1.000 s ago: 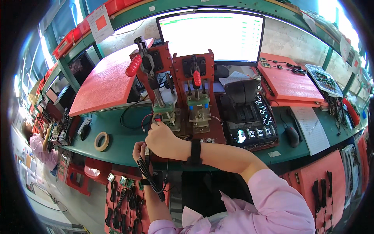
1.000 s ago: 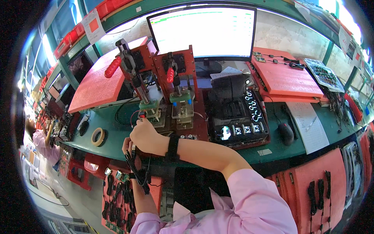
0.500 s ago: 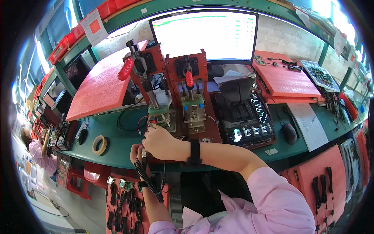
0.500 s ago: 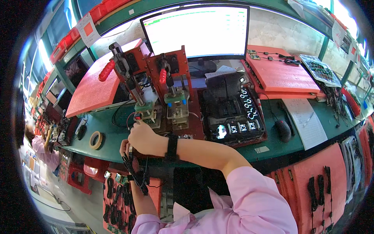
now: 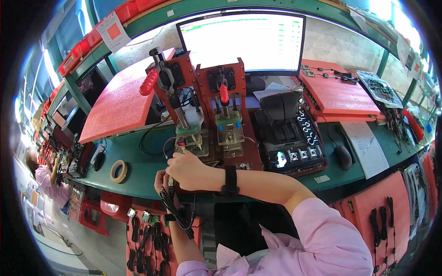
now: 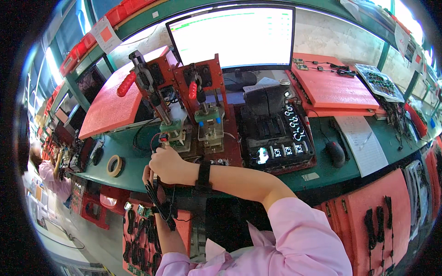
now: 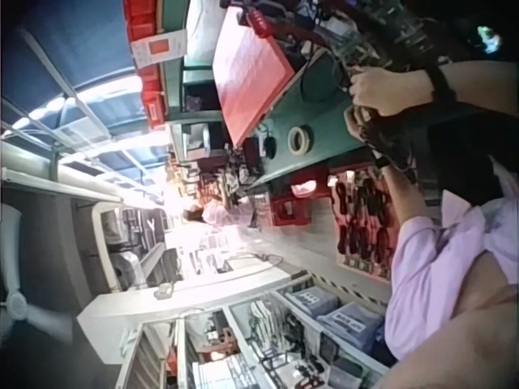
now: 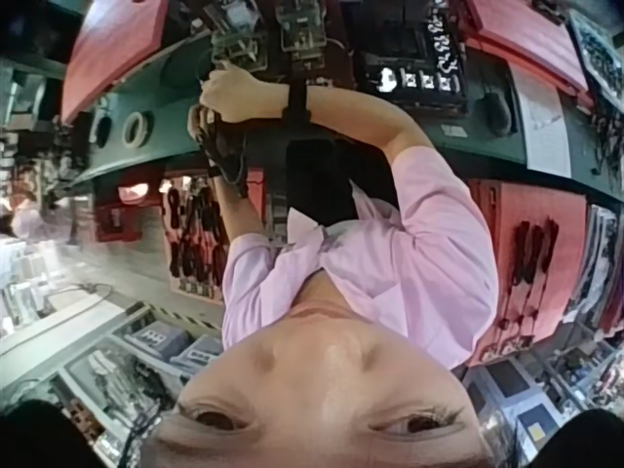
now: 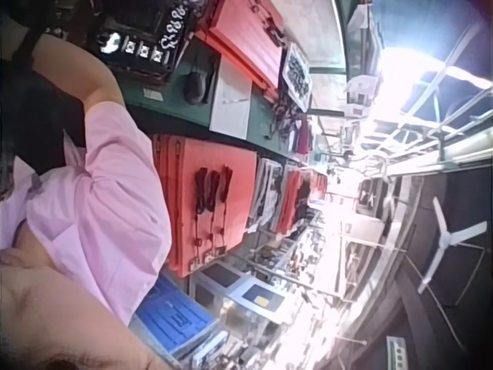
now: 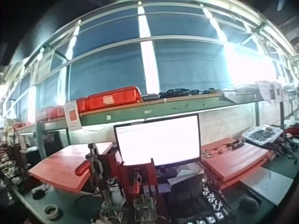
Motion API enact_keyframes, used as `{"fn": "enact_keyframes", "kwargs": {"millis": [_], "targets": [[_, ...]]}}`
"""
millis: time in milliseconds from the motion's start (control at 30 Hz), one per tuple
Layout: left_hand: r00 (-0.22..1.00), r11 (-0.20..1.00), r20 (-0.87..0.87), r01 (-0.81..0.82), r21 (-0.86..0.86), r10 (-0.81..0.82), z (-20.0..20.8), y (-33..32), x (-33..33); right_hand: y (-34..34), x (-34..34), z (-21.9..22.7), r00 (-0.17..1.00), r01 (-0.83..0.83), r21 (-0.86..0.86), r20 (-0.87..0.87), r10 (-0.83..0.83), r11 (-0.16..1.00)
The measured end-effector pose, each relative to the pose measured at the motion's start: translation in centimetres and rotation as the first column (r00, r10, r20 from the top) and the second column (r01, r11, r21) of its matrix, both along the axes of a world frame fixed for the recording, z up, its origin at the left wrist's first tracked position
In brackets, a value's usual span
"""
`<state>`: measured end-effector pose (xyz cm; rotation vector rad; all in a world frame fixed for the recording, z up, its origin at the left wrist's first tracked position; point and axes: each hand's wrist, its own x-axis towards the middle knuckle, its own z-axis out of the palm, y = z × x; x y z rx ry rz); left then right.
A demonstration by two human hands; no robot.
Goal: Test electronic printed circuit boards using a specialized testing fixture and computer monitor interface.
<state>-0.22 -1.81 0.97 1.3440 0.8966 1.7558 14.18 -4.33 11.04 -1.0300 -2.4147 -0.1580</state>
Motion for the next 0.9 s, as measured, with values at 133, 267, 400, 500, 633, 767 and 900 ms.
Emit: {"fn": "enact_keyframes", "kwargs": {"millis": [133, 267, 400, 500, 633, 767, 900], "targets": [[0.997, 1.000, -0.076, 0.001, -0.006, -0.001, 0.1, 0.1, -0.3, -0.1, -0.3, -0.2, 0.997, 0.082, 0.041, -0.016, -0.081, 0.996], [0.995, 1.000, -0.096, 0.009, 0.007, -0.009, 0.1, 0.1, -0.4, 0.4, -0.2, -0.6, 0.999, 0.043, 0.082, -0.014, -0.042, 0.996], [0.997, 0.999, -0.075, 0.031, -0.010, -0.032, -0.2, 0.4, -0.7, 0.2, -0.4, -0.3, 0.999, 0.031, 0.015, -0.009, -0.031, 0.999], [0.995, 1.000, -0.097, 0.019, 0.001, -0.019, -0.5, 0.7, -0.9, 0.1, -0.3, -0.4, 0.998, 0.057, 0.013, -0.006, -0.056, 0.998], [0.999, 0.998, -0.037, 0.019, -0.055, -0.021, -0.2, 0.5, -0.4, 0.6, 0.0, -0.6, 0.999, 0.019, 0.022, 0.028, -0.020, 1.000], [0.997, 0.999, -0.077, 0.007, -0.048, -0.011, -0.5, 0.6, -0.8, -0.9, 0.1, -0.1, 0.996, 0.077, 0.140, 0.041, -0.084, 0.987], [0.968, 0.997, -0.238, -0.074, 0.013, 0.076, -0.6, 0.6, -1.1, -3.0, 0.1, 0.1, 0.986, 0.136, 0.152, 0.074, -0.149, 0.979]]}}
